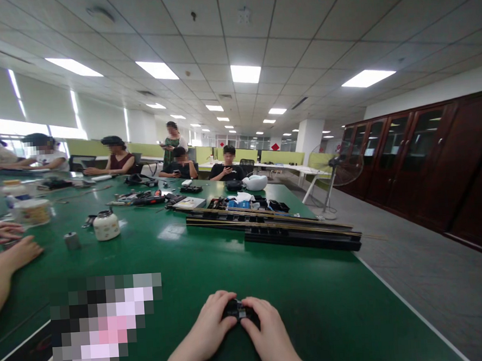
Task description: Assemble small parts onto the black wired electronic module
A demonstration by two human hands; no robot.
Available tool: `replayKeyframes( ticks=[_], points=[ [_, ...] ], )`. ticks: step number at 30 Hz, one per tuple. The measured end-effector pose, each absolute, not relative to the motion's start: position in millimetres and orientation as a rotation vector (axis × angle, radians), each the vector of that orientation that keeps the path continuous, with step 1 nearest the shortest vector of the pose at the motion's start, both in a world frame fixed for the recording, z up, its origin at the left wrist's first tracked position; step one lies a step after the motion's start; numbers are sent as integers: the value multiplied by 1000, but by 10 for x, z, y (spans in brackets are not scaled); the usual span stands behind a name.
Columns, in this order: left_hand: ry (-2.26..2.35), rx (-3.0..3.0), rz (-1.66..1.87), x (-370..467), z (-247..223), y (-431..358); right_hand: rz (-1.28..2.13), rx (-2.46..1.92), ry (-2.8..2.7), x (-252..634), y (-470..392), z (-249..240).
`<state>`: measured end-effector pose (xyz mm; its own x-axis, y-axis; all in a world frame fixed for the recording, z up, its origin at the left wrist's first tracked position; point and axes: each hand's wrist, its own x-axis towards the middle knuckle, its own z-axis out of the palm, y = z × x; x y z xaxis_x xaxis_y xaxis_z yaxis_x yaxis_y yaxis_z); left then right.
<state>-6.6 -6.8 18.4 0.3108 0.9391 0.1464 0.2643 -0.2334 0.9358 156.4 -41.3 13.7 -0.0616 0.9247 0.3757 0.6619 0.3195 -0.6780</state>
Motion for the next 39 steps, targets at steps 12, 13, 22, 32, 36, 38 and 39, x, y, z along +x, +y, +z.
replayKeyframes(
  ticks=[12,13,22,32,36,38,39],
  points=[
    [1079,1527,1061,-62,215,-90,365,-1444,-1781,1582,-402,99],
    [1086,1533,1061,-58,219,-90,359,-1446,-1768,1581,-400,94],
    [1117,1503,1058,-58,155,-54,360,-1443,-1771,1581,-404,98],
    [1125,1537,1071,-63,80,-28,395,-1455,-1767,1587,-390,79],
    [1140,1573,1063,-65,75,-27,428,-1461,-1768,1586,-397,93],
    [1154,1596,1059,-67,82,-31,438,-1460,-1767,1581,-402,102],
    [1158,1610,1056,-68,88,-33,440,-1459,-1765,1579,-405,108]
  ],
)
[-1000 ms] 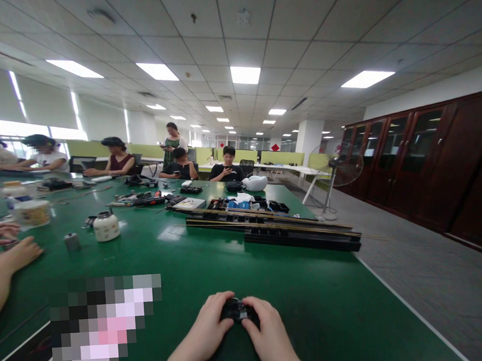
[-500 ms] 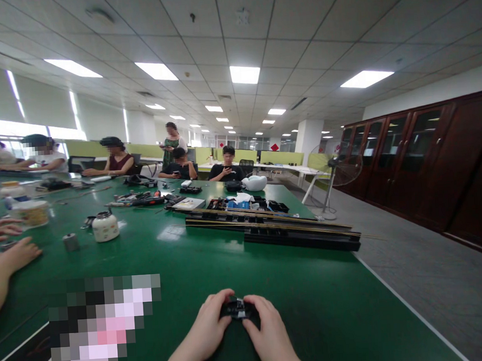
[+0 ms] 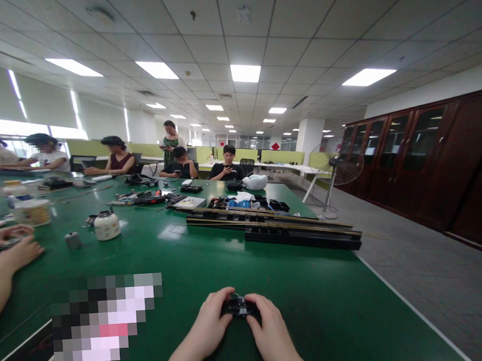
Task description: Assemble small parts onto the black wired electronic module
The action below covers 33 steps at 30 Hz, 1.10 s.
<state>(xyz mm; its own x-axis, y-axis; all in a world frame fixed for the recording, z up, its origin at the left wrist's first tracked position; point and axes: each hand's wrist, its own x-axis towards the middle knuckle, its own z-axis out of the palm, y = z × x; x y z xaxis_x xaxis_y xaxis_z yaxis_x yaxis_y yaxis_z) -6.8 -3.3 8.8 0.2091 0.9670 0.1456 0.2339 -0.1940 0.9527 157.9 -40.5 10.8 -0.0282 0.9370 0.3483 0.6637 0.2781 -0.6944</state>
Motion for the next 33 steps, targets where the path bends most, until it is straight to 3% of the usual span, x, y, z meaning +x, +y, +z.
replayKeyframes(
  ticks=[15,33],
  points=[
    [1311,1933,820,-43,166,-37,491,-1495,-1753,1563,-425,178],
    [1306,1896,803,-46,77,-6,515,-1493,-1741,1563,-441,189]
  ],
)
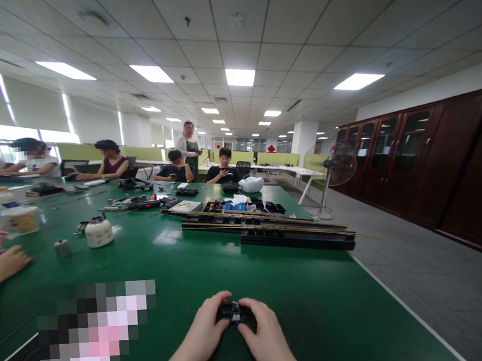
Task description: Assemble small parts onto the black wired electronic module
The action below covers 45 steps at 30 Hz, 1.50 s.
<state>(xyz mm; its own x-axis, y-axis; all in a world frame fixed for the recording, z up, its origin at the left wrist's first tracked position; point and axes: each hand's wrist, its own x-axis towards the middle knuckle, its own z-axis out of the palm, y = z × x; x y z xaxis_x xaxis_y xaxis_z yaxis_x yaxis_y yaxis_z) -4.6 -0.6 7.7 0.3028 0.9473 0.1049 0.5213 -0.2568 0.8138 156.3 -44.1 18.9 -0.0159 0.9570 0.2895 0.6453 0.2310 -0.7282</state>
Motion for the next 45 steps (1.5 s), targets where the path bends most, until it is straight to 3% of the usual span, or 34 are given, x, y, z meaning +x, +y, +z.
replayKeyframes(
  ticks=[45],
  points=[
    [1294,1920,816,-23,94,-7,430,-1471,-1719,1567,-440,204]
  ],
)
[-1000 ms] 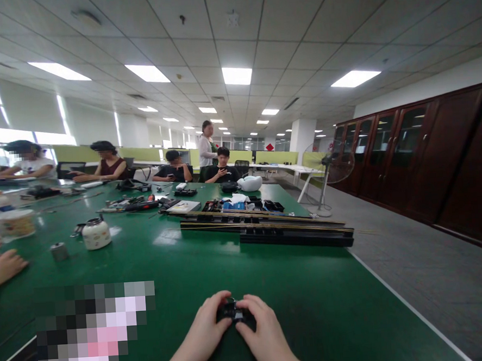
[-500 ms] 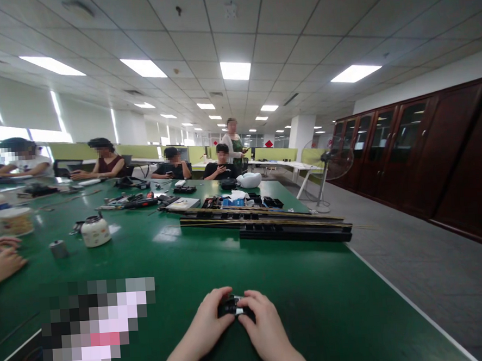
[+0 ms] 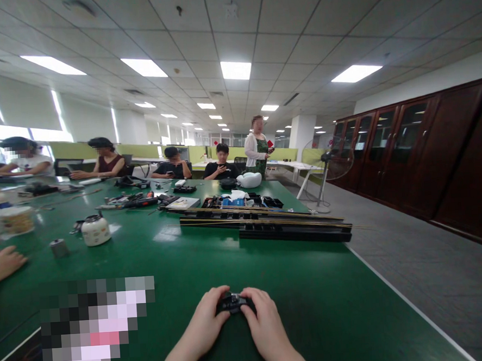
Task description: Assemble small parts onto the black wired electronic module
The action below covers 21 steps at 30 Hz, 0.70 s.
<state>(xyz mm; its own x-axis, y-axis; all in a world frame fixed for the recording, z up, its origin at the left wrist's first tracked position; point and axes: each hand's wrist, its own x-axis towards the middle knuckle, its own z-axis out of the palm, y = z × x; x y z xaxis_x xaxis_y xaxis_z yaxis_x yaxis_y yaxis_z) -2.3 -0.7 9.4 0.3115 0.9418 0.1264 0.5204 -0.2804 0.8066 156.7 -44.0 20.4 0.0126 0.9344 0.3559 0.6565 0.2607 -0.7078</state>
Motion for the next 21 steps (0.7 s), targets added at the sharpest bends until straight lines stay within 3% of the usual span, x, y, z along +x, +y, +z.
replayKeyframes(
  ticks=[21],
  points=[
    [1276,1907,875,-37,85,4,167,-1726,-1492,1674,-377,129]
  ],
)
